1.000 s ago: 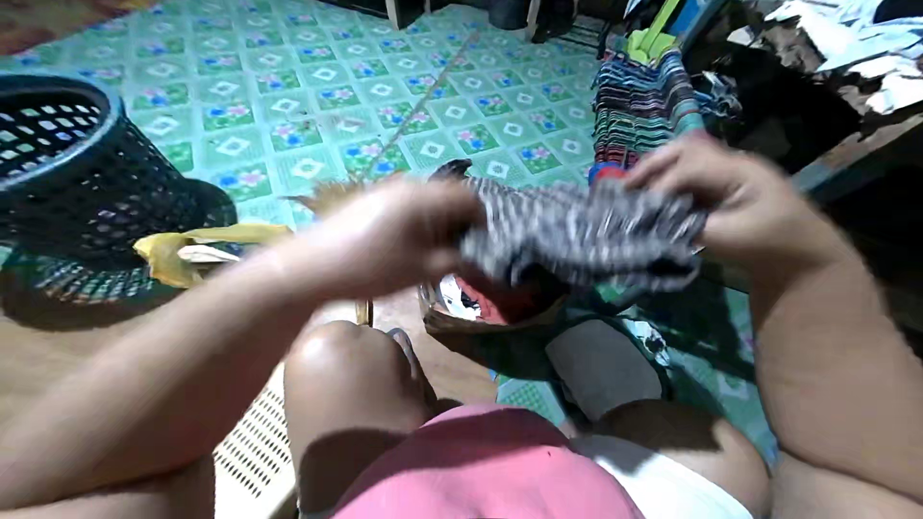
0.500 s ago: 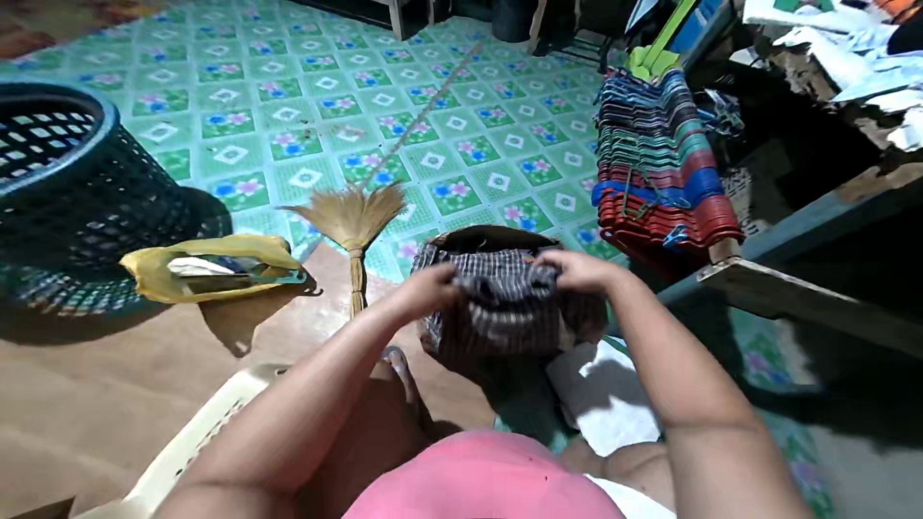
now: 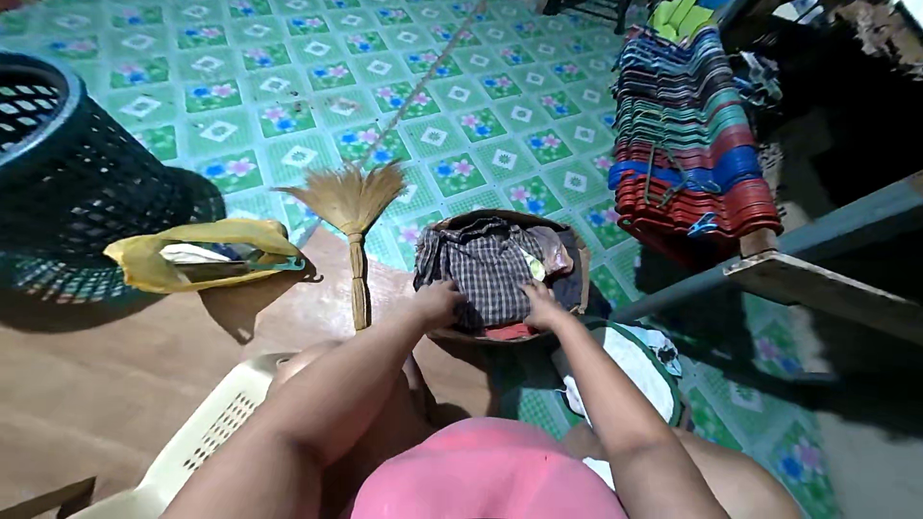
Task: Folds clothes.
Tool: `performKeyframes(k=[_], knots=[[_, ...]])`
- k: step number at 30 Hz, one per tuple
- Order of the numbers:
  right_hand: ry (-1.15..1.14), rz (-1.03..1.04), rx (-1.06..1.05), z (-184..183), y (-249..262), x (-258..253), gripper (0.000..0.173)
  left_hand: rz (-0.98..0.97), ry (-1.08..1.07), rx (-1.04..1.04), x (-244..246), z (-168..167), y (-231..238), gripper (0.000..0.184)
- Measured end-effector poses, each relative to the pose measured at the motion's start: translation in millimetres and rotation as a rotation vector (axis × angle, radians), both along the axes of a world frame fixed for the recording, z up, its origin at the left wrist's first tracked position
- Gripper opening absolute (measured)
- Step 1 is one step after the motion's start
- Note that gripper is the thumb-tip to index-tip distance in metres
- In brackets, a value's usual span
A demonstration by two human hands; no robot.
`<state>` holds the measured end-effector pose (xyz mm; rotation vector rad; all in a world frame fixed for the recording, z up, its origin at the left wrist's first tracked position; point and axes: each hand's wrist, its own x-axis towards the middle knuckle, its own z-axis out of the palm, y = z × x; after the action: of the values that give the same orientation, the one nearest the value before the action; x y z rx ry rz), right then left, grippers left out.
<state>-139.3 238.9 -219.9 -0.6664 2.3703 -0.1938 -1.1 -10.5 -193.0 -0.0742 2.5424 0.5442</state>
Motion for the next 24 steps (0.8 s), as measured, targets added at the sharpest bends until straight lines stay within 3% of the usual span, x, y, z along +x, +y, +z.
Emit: performKeyframes(k=[2, 5, 7, 11, 15, 17, 21, 24], knots=[[0.037, 0.034, 0.043, -8.0, -3.6, 7.2, 0.095, -0.034, -0.085, -0.109, 0.7, -10.2, 6.0, 0.052], [0.135, -0.029, -0.059, 4.3, -11.0, 1.1, 0.048, 0.038, -0.126, -0.187, -3.8, 2.1, 11.5, 0.031], [0.195, -0.145, -0.214, 31.4, -14.3, -15.2, 0.033, 0.241, -0.031, -0.125, -12.4, 30.8, 8.5, 0.025], [0.299, -0.336, -0.561, 131.7, -11.6, -41.7, 0.031, 0.569, 0.494, 0.056, -23.4, 103.4, -22.1, 0.032], [0.376, -0.259, -0.823, 218.1, -4.9, -38.4, 0.027, 0.715, 0.84, 0.665, -16.3, 128.8, -22.1, 0.028], [0.409, -0.225, -0.826, 235.6, -6.4, -48.5, 0.025, 0.73, 0.841, 0.896, -21.5, 128.5, -16.8, 0.026], [0.422, -0.278, -0.647, 226.7, -22.0, -79.4, 0.029, 0.739, 0.747, 1.018, -47.9, 101.6, -19.1, 0.029], [0.552, -0.27, -0.754, 229.8, -24.4, -72.7, 0.029, 0.698, 0.857, 1.143, -54.9, 99.8, -18.2, 0.026]])
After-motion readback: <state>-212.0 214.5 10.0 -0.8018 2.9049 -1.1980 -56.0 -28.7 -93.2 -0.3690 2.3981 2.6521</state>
